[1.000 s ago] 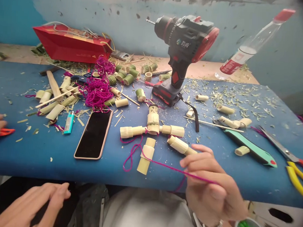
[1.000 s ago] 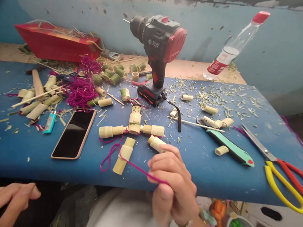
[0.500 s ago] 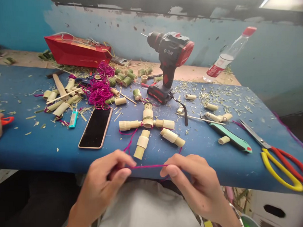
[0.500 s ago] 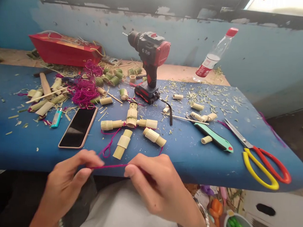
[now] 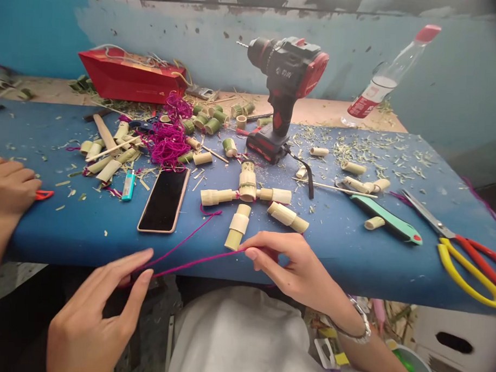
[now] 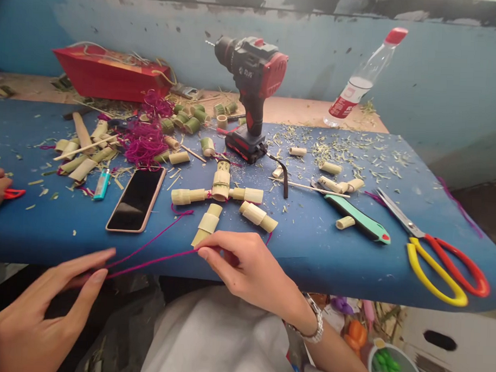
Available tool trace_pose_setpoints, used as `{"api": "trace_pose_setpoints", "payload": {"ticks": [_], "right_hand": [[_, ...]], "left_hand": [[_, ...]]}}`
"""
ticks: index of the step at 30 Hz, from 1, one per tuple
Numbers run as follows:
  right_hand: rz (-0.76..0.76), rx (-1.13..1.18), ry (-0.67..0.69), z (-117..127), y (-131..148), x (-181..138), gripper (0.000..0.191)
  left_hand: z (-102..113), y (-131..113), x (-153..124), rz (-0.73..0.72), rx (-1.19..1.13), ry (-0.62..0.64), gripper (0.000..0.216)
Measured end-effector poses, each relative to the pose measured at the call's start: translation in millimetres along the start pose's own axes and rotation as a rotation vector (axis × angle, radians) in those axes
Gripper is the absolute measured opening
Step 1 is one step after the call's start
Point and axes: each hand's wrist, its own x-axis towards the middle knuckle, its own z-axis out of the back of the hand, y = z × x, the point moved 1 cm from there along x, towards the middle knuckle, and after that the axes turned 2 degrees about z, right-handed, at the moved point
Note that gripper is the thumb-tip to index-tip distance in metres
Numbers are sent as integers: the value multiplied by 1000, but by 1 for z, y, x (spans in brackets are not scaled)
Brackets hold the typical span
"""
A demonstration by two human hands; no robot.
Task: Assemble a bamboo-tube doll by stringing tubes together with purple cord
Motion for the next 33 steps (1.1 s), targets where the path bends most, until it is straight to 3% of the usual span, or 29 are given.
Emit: {"api": "trace_pose_setpoints", "payload": {"ticks": [2, 4, 8, 14, 20, 23, 28, 33], "right_hand": [[10, 13, 41, -4, 2, 3, 20], [13, 44, 69, -9, 3, 6, 22], [-27, 65, 37, -11, 2, 9, 25], [-85, 88, -60, 1, -7, 7, 29], [-118, 119, -219, -1, -19, 6, 23], [-100, 147, -283, -8, -23, 9, 19], [-31, 135, -198, -15, -21, 20, 20], [-12, 115, -135, -19, -14, 32, 24]], "left_hand": [[-11, -23, 16, -88, -55, -26, 31], [-28, -44, 32, -186, -176, 93, 39], [-55, -65, 49, -218, -350, 220, 18], [-52, -53, 57, -17, -329, 104, 11], [-50, -31, 62, -37, -243, 148, 11], [-51, -26, 64, -135, -230, 163, 8], [-52, -41, 76, -350, -218, -36, 28], [-67, -58, 94, -476, -423, 101, 20]]}}
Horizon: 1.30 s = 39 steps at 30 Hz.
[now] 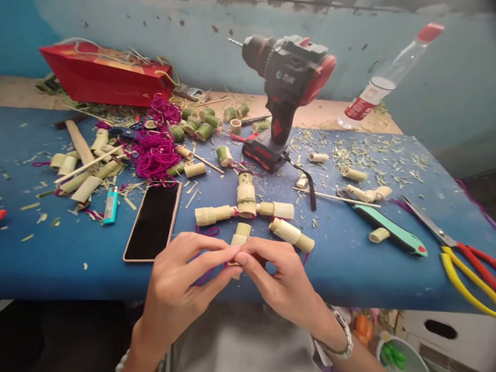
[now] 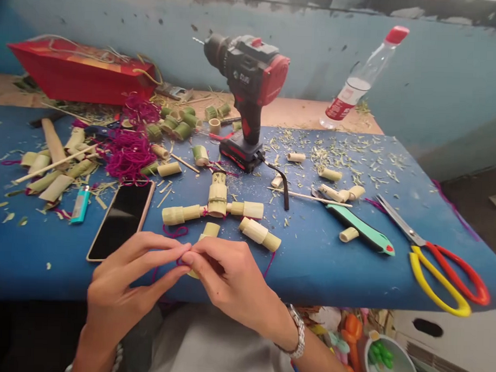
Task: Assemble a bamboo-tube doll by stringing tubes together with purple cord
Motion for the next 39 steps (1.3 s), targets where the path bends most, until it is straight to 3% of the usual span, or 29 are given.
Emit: {"api": "trace_pose_setpoints", "payload": {"ticks": [9, 12, 13, 16, 24, 32, 39], "right_hand": [[26, -95, -31, -10, -10, 1, 34], [73, -113, -100, -7, -10, 1, 20], [109, -147, -116, -6, -9, 1, 12], [260, -283, -108, -4, -6, 2, 23], [576, -593, -5, 5, -9, 1, 26], [550, -666, 39, 2, -7, 7, 14], [456, -704, 5, -6, -11, 12, 15]], "left_hand": [[-8, 13, 0, 104, -212, -49, 14], [-8, 17, -1, 161, -231, -77, 15], [-7, 18, -1, 177, -251, -78, 14], [-6, 21, -2, 230, -378, -51, 11], [-3, 21, -2, 430, -574, 19, 9], [3, 17, 7, 415, -500, 105, 10], [-2, 14, 9, 306, -405, 73, 11]]}}
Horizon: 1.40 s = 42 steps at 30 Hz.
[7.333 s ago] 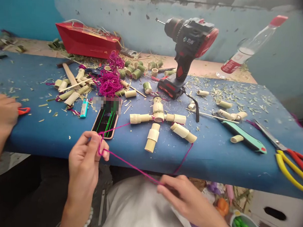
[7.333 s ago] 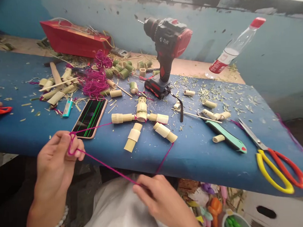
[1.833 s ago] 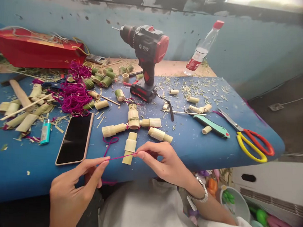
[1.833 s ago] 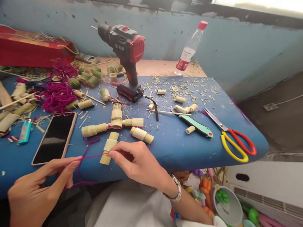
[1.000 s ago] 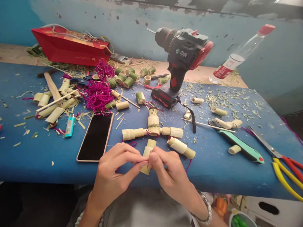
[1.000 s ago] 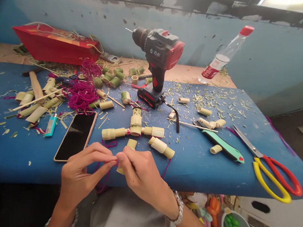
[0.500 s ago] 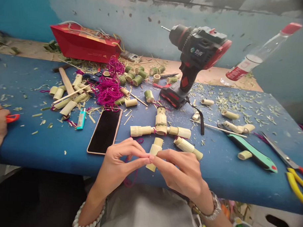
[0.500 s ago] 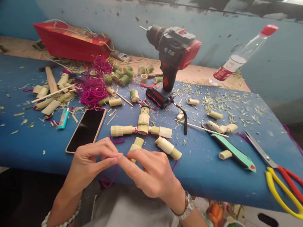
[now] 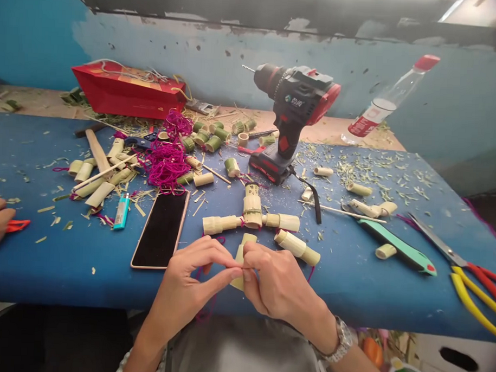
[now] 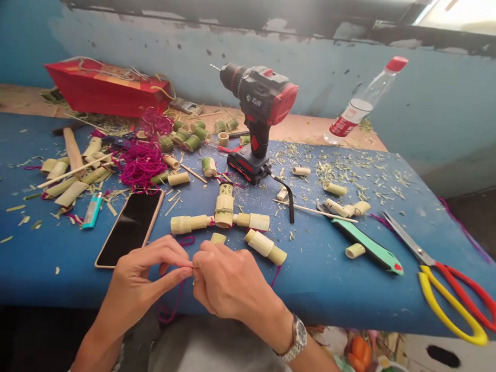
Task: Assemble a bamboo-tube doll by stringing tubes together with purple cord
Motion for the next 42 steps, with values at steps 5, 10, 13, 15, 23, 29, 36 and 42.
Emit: {"api": "trace_pose_setpoints", "payload": {"ticks": [5, 10, 13, 15, 23, 29, 36, 42], "right_hand": [[-37, 102, 6, 2, 3, 0, 15], [-148, 266, -58, 3, 10, -1, 14], [-214, 347, -90, -1, 12, -3, 17], [-253, 414, -113, -4, 12, -3, 21], [-406, 474, -221, -12, 15, 4, 44], [-435, 426, -299, -15, 16, 4, 46], [-403, 378, -289, -13, 14, 4, 46], [-375, 300, -269, -12, 11, 3, 48]], "left_hand": [[-2, 1, -3, -92, 35, -33, 9], [-3, 4, -5, -197, 51, -90, 10], [-4, 5, -4, -249, 82, -145, 14], [-5, 5, -4, -270, 101, -168, 16], [-9, 7, -1, -304, 144, -193, 16], [-12, 7, 2, -315, 200, -232, 15], [-11, 10, 2, -298, 199, -213, 16], [-10, 12, 2, -317, 167, -151, 23]]}}
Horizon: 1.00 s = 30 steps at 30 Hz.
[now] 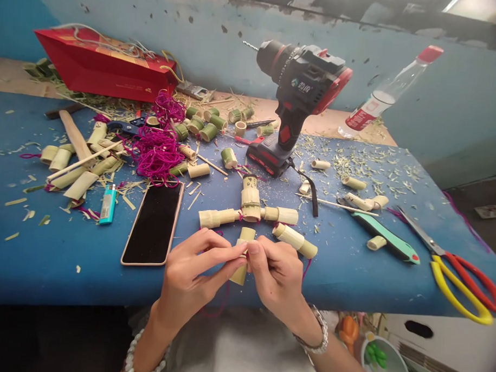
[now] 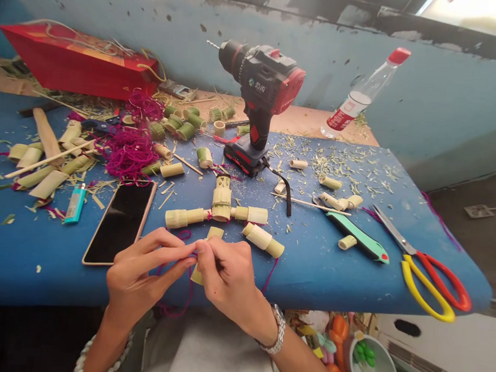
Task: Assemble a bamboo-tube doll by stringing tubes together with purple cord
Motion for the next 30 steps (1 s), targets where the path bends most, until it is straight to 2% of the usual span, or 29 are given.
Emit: {"api": "trace_pose_setpoints", "payload": {"ticks": [7, 14, 18, 23, 30], "right_hand": [[5, 15, -29, -1, -1, 0, 46], [6, 15, 43, -2, -4, -2, 42], [19, 41, 53, -2, -3, -2, 36], [56, 53, 21, 0, 1, -4, 35], [122, -37, 5, -3, 3, -5, 38]], "left_hand": [[-1, -1, 0, 1, 93, -28, 14], [3, -1, -1, 80, 80, 85, 11], [0, -2, -3, 45, 28, 35, 21], [-4, -3, -7, 180, -178, 8, 9], [-4, -6, -11, 62, -20, -73, 17]]}}
